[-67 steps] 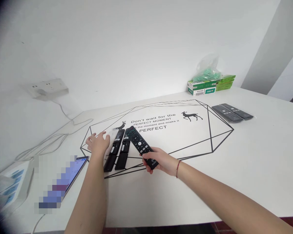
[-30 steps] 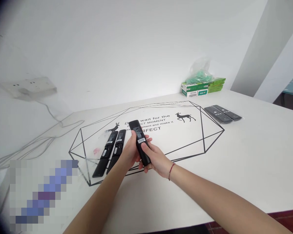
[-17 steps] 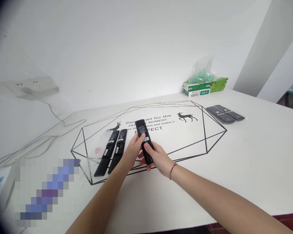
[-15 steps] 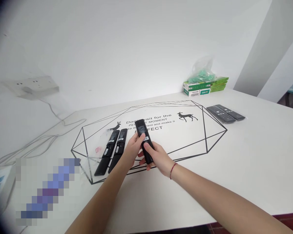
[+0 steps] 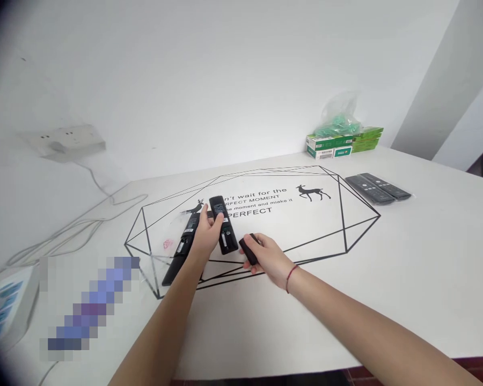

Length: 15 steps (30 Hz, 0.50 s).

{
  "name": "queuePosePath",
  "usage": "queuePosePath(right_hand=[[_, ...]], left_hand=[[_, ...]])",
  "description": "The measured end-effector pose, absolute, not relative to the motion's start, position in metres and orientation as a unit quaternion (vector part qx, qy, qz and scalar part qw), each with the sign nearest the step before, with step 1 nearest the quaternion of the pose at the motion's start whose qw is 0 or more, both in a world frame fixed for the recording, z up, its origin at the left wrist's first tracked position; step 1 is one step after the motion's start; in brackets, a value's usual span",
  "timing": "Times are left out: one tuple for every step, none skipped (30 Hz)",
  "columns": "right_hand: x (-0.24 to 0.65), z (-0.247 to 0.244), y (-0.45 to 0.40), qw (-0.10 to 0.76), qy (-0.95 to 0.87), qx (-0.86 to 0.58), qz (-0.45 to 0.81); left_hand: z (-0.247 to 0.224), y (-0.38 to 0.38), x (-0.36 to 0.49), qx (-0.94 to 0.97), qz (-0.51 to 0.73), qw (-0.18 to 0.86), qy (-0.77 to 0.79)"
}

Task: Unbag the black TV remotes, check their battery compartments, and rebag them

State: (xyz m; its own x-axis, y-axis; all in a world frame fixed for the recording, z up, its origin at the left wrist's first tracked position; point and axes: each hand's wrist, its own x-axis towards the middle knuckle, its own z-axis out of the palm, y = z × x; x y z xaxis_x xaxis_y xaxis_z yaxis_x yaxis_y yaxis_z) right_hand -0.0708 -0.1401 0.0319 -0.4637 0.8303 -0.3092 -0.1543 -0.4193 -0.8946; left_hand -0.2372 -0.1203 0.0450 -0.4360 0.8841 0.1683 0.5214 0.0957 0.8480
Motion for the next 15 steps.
queuePosePath(right_hand=[[-0.071,0.033,-0.140,0.341,-0.421,-0.406,0.736],[-0.070,0.035,-0.139,0.349,-0.417,-0.412,0.732],[-0.069,0.036,-0.139,0.354,-0.412,-0.415,0.730],[-0.069,0.037,-0.139,0.358,-0.408,-0.418,0.729],[-0.068,0.038,-0.138,0.359,-0.405,-0.418,0.730],[-0.067,0.039,-0.138,0.359,-0.402,-0.416,0.732],[-0.066,0.039,-0.138,0.359,-0.401,-0.414,0.734],[-0.066,0.039,-0.138,0.357,-0.401,-0.411,0.737],[-0.066,0.038,-0.138,0.354,-0.403,-0.407,0.739],[-0.066,0.038,-0.138,0.351,-0.407,-0.403,0.741],[-0.066,0.037,-0.138,0.348,-0.411,-0.400,0.742],[-0.066,0.037,-0.139,0.345,-0.415,-0.399,0.741],[-0.067,0.036,-0.139,0.343,-0.419,-0.399,0.740],[-0.067,0.036,-0.139,0.342,-0.423,-0.401,0.737],[-0.068,0.037,-0.140,0.341,-0.426,-0.402,0.736]], left_hand=[[0.045,-0.120,-0.241,0.512,0.414,0.172,0.733],[0.044,-0.120,-0.244,0.534,0.368,0.145,0.748],[0.044,-0.120,-0.246,0.556,0.321,0.118,0.757],[0.043,-0.120,-0.247,0.576,0.281,0.093,0.762],[0.042,-0.119,-0.247,0.589,0.246,0.074,0.766],[0.042,-0.119,-0.246,0.595,0.220,0.061,0.771],[0.041,-0.118,-0.245,0.595,0.207,0.053,0.775],[0.041,-0.118,-0.243,0.594,0.200,0.045,0.778],[0.040,-0.117,-0.241,0.593,0.192,0.034,0.781],[0.040,-0.117,-0.239,0.593,0.176,0.016,0.786],[0.040,-0.117,-0.237,0.593,0.155,-0.005,0.790],[0.040,-0.118,-0.235,0.591,0.132,-0.028,0.795],[0.040,-0.119,-0.234,0.590,0.108,-0.049,0.799],[0.040,-0.119,-0.232,0.589,0.088,-0.064,0.801],[0.040,-0.120,-0.232,0.588,0.072,-0.072,0.802]])
